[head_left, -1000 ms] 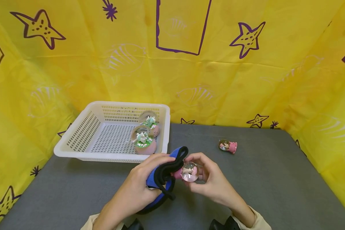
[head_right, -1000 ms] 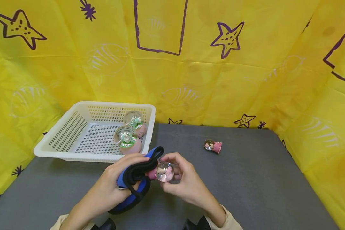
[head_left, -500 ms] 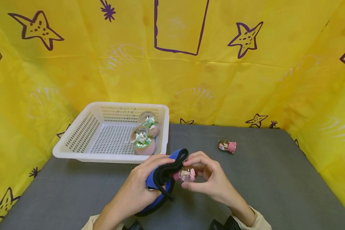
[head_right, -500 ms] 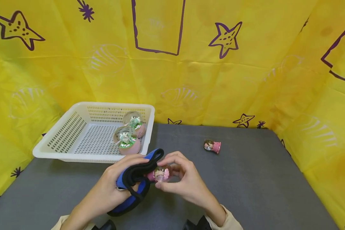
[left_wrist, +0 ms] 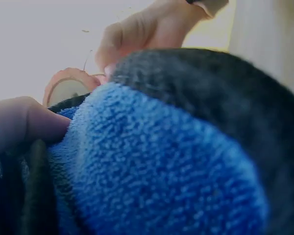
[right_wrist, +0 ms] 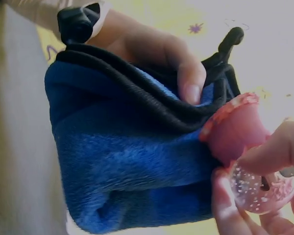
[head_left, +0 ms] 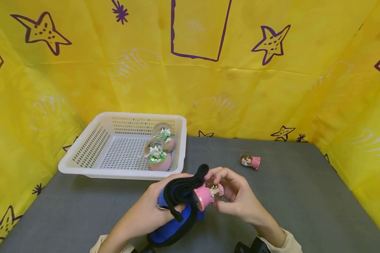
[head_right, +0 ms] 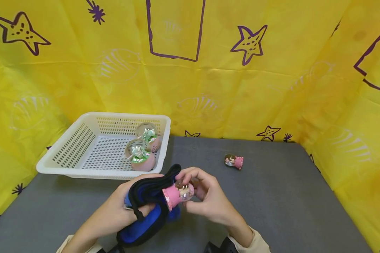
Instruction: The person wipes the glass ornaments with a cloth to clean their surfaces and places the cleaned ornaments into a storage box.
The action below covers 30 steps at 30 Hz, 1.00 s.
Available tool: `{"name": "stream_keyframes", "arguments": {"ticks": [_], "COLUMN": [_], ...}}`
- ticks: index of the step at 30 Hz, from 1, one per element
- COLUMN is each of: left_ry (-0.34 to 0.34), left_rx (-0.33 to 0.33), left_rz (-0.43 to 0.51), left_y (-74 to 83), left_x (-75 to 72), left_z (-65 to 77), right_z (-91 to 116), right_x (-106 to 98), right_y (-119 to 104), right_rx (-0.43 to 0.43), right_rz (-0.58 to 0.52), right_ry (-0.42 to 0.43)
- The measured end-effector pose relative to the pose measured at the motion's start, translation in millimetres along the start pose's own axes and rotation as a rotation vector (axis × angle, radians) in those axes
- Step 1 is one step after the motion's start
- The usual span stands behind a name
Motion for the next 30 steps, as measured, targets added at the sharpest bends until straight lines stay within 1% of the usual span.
{"name": "stream_keyframes", "arguments": {"ticks": [3, 6, 8, 10, 13, 15, 18, 20, 22, 27, 30], "left_ry": [-0.006, 0.000, 0.008, 0.026, 0.045, 0.049, 0.039, 0.044, 0.055, 0.104, 0.111], "left_rx": [-0.008, 0.013, 0.024, 0.018, -0.027, -0.052, -0.031, -0.008, -0.001, -0.070, -0.105], "left_rz": [0.055, 0.084, 0.081, 0.062, 0.044, 0.052, 0.086, 0.107, 0.124, 0.136, 0.141], "left_y": [1.4, 4.0, 4.7, 3.9, 1.0, 0.0, 2.0, 3.5, 3.6, -0.6, -2.3], "left_x": [-2.2, -4.3, -4.7, -5.1, -5.2, -5.5, -4.6, -4.7, -4.8, -5.9, -5.2], "left_z": [1.2, 1.9, 2.0, 2.3, 3.1, 3.8, 3.1, 2.6, 2.0, 1.4, 1.2], "right_z": [0, 0, 0, 1, 1, 1, 2, 1, 0, 1, 1], "right_x": [1, 2, 2, 2, 0, -1, -3, -3, -3, 4, 8], "right_y": [0, -2, -2, -2, -1, -1, -2, -4, -6, -13, -16], "right_rx": [-0.002, -0.014, -0.023, -0.030, -0.032, -0.038, -0.049, -0.059, -0.084, -0.168, -0.221], "right_rz": [-0.070, -0.096, -0.095, -0.093, -0.118, -0.136, -0.129, -0.093, -0.033, 0.194, 0.307], "right_ry": [0.012, 0.021, 0.035, 0.057, 0.090, 0.107, 0.135, 0.165, 0.195, 0.246, 0.273]}}
Point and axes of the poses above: each hand's wrist, its own z-axis away from the middle knuckle, its own x-axis out of the palm, y = z × x, the point moved 5 cm from there along -z, towards the middle knuckle, and after that the axes turned 7 degrees about -x, right-handed, at the moved point
